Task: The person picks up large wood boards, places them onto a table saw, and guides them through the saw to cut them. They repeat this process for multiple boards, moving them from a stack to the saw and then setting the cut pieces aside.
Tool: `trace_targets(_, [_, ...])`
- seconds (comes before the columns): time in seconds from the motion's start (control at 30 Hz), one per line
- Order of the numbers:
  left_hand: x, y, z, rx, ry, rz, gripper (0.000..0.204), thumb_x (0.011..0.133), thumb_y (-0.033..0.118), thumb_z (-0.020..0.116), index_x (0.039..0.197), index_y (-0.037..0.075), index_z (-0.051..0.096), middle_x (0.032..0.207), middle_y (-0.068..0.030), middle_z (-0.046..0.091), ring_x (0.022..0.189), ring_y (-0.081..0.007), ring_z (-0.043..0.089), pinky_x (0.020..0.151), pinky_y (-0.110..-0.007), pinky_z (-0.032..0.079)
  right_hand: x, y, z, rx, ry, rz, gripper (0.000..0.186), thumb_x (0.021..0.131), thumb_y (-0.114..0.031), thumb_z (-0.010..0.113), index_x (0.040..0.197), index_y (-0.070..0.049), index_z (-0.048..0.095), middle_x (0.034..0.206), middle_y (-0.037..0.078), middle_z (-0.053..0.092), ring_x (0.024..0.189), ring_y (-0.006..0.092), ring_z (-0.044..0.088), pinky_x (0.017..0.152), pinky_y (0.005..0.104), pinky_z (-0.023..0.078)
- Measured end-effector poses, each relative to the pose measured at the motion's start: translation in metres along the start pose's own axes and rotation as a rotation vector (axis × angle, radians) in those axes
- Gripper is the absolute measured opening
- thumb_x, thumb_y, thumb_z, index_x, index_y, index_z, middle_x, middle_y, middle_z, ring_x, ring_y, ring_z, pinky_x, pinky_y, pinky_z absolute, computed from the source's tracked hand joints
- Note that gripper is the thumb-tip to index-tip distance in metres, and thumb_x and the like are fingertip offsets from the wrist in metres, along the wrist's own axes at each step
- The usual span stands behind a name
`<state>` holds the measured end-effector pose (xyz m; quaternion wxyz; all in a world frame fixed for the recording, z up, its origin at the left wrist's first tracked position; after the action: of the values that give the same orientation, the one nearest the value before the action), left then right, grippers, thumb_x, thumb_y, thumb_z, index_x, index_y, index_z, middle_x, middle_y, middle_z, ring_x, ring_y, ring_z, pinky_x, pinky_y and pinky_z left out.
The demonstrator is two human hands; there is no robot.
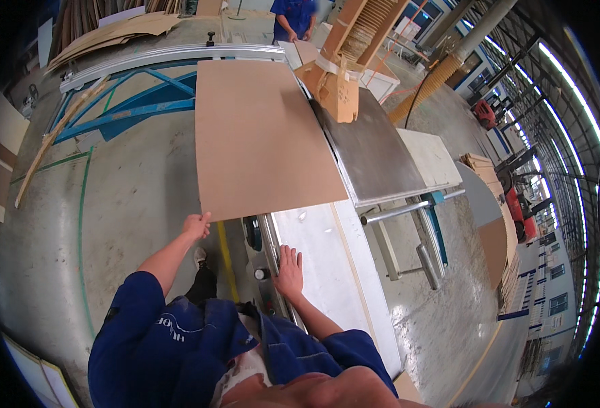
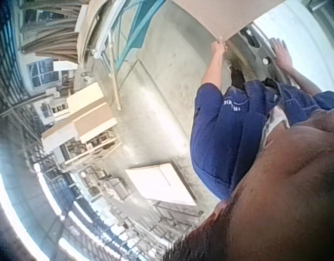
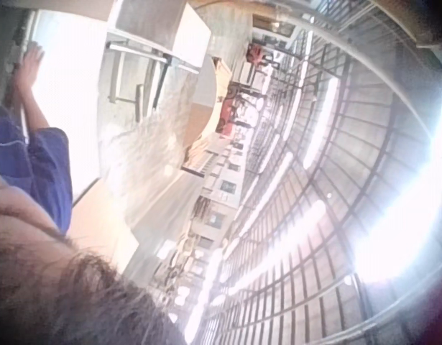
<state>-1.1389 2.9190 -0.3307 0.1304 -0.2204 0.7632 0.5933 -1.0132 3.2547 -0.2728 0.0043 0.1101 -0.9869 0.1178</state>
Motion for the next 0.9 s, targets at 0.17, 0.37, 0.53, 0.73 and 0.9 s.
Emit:
trace_targets(0.17, [-0.065, -0.008, 0.015, 0.137, -0.146, -0.071, 0.049, 0.100, 0.042, 0.056, 0.081, -0.002, 0.064, 0.061, -0.0072, 0.063, 0.047, -0.0153, 0.059, 0.044, -0.031, 0.049, -0.069, 0.006, -0.009, 0.010, -0.017, 0.053, 0.095, 0.070, -0.013, 0.072, 0.151, 0.004, 0.025, 0.152, 0.024, 0.037, 0.144, 0.0417, 0.029, 0.122, 0.0506, 0.016])
trace_targets(0.37, [-0.117, -0.048, 0.015, 0.261, -0.334, -0.090, 0.049, 0.099, 0.044, 0.055, 0.078, 0.001, 0.066, 0.062, -0.0072, 0.065, 0.049, -0.0150, 0.061, 0.046, -0.031, 0.050, -0.146, -0.001, -0.018, 0.002, -0.059, 0.097, 0.095, 0.071, -0.011, 0.071, 0.152, 0.003, 0.025, 0.155, 0.024, 0.034, 0.146, 0.0403, 0.027, 0.123, 0.0494, 0.014])
trace_targets(0.53, [-0.176, -0.051, 0.025, 0.412, -0.493, -0.016, 0.050, 0.099, 0.046, 0.054, 0.079, 0.002, 0.066, 0.065, -0.0078, 0.066, 0.055, -0.0157, 0.063, 0.053, -0.031, 0.052, -0.209, 0.003, 0.000, -0.186, -0.013, 0.188, 0.098, 0.071, -0.013, 0.070, 0.153, 0.005, 0.020, 0.157, 0.023, 0.029, 0.148, 0.0402, 0.023, 0.123, 0.0497, 0.013])
trace_targets(0.73, [-0.254, -0.094, 0.044, 0.317, -0.533, 0.026, 0.046, 0.097, 0.044, 0.054, 0.086, 0.001, 0.065, 0.067, -0.0087, 0.067, 0.063, -0.0187, 0.066, 0.063, -0.033, 0.052, -0.289, -0.014, -0.007, -0.164, -0.131, 0.378, 0.114, 0.065, -0.021, 0.077, 0.154, 0.006, 0.011, 0.157, 0.028, 0.023, 0.146, 0.0465, 0.020, 0.121, 0.0546, 0.015])
trace_targets(0.9, [-0.307, -0.117, 0.056, 0.287, -0.528, 0.083, 0.044, 0.095, 0.041, 0.056, 0.107, -0.001, 0.060, 0.075, -0.0119, 0.069, 0.066, -0.0223, 0.067, 0.064, -0.037, 0.052, -0.345, -0.010, -0.014, -0.146, -0.240, 0.434, 0.116, 0.067, -0.027, 0.077, 0.154, 0.006, 0.007, 0.157, 0.028, 0.021, 0.146, 0.0468, 0.018, 0.121, 0.0545, 0.015])
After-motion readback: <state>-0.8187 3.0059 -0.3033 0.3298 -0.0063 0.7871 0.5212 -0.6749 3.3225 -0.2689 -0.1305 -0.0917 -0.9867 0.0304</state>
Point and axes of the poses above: each hand's wrist, its own x-axis towards the middle knuckle, its own z-axis out of the palm, y = z × x, the point moved 3 cm from there along x, towards the middle knuckle
